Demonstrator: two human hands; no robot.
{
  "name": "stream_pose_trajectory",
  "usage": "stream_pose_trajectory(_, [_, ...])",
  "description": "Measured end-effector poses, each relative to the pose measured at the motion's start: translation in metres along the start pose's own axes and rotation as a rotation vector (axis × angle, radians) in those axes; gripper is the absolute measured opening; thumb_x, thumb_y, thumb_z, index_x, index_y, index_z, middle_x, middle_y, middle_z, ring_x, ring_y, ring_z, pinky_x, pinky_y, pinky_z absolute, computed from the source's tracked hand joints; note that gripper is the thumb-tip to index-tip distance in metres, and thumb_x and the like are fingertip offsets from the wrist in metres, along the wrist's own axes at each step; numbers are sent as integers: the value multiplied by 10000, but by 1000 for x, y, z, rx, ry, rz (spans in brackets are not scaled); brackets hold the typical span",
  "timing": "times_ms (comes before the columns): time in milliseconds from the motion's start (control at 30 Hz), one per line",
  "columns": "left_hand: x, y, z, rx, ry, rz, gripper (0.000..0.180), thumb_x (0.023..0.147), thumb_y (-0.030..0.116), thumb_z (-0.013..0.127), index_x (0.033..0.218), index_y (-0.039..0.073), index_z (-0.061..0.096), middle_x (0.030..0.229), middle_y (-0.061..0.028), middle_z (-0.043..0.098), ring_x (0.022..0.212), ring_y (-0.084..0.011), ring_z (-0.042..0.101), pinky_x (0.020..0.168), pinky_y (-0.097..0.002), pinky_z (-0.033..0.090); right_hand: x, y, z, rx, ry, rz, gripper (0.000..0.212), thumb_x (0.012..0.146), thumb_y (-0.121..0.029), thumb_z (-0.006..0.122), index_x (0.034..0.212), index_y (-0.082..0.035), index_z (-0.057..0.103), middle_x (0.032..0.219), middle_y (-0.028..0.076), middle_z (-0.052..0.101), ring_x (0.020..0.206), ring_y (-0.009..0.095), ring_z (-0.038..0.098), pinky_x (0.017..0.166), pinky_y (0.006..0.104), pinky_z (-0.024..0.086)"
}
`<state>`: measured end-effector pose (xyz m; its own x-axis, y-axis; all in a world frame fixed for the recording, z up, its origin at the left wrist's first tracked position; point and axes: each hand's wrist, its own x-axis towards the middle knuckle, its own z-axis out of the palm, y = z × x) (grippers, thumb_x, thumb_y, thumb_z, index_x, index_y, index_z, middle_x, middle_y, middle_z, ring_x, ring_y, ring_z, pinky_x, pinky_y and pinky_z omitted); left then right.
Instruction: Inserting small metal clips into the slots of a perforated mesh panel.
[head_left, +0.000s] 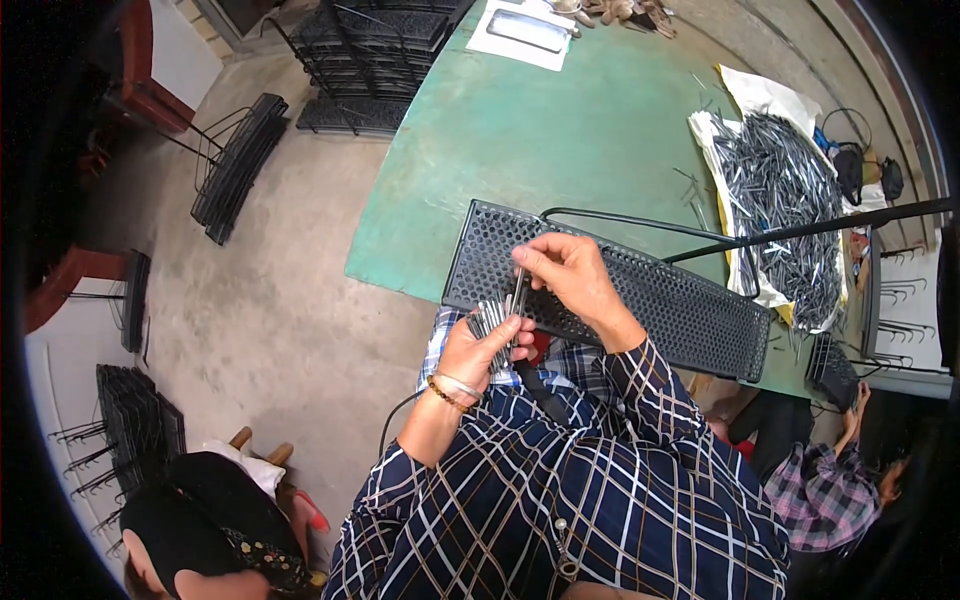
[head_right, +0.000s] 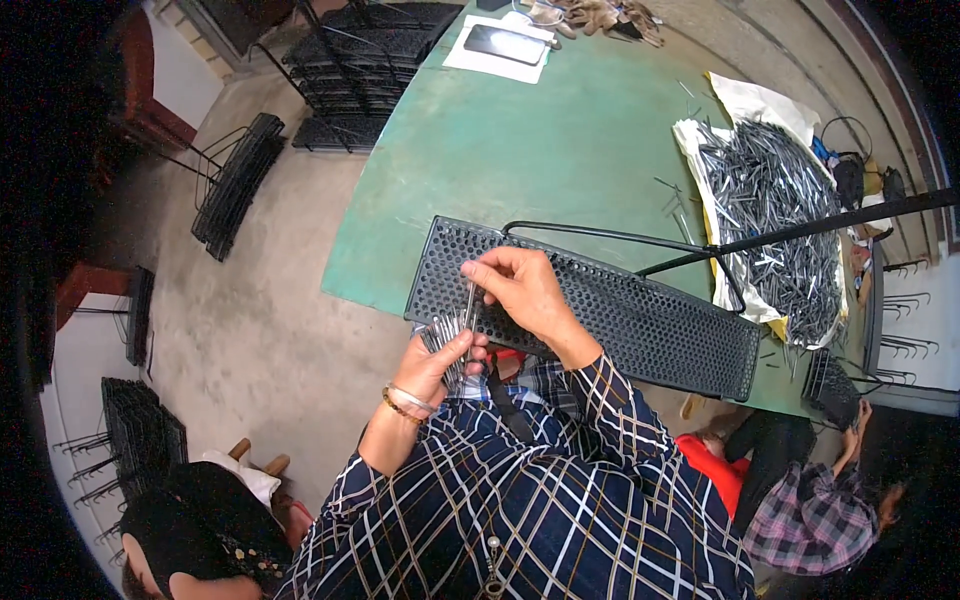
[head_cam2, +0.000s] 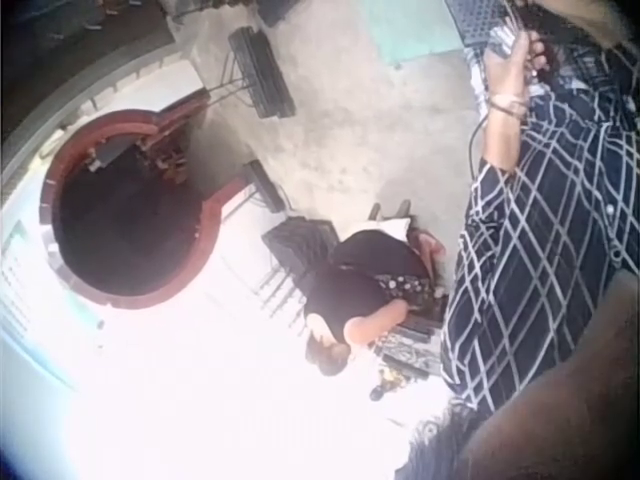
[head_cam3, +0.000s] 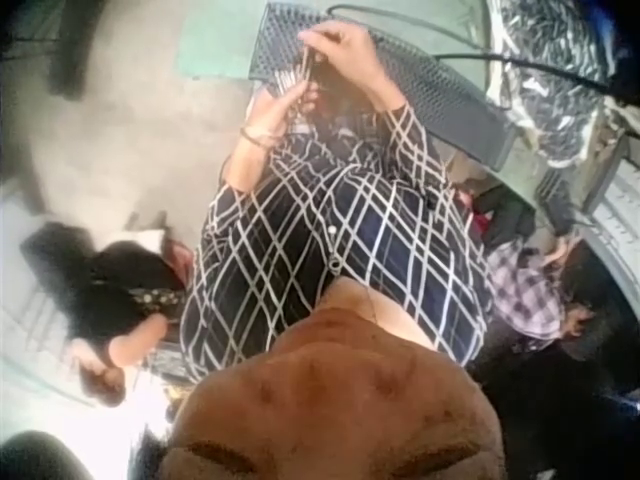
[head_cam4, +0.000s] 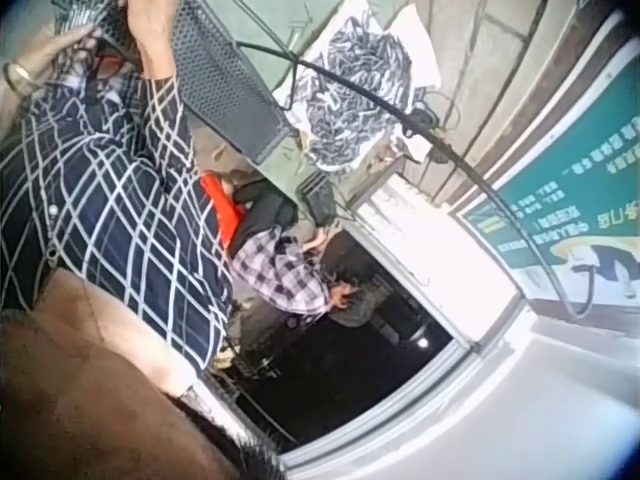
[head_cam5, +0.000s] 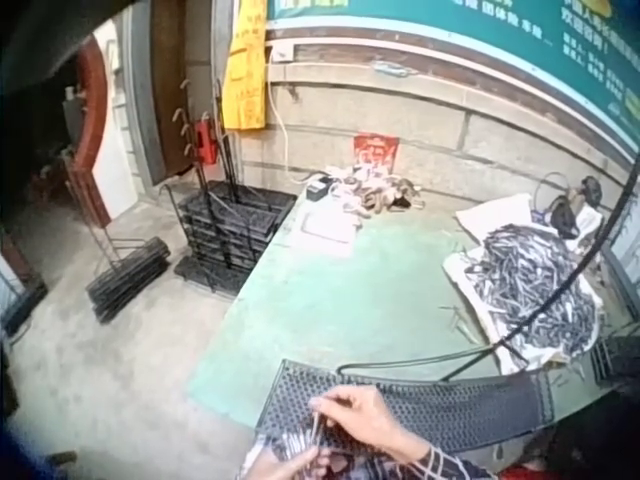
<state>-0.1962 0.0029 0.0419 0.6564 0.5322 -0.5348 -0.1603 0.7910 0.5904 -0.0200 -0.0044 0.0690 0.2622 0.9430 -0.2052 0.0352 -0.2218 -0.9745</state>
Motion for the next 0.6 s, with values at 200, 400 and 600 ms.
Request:
stream_pose_trajectory(200, [0,-3,1,8,7,-16,174,858,97,593,991,-14,581,891,-97,634,764,-156,621,641,-281,552,31,-4,5,-93,331,-314,173,816,-170,652,822,2,654,683,20,620,564,59,521,506,207,415])
stream_pose_trajectory(400, [-2,-6,1,5,-8,-52,207,843,69,601,1029,-16,568,927,-120,638,801,-182,637,659,-297,553,57,11,10,-450,400,-676,90,791,-97,648,839,-23,660,758,100,634,608,196,589,550,281,466])
stream_pose_trajectory(600, [-4,-6,-2,-90,11,-66,249,837,54,604,1066,-24,547,965,-140,630,844,-208,636,688,-318,557,57,12,18,-433,402,-656,97,795,-102,648,846,-21,660,761,99,639,617,188,598,562,282,470])
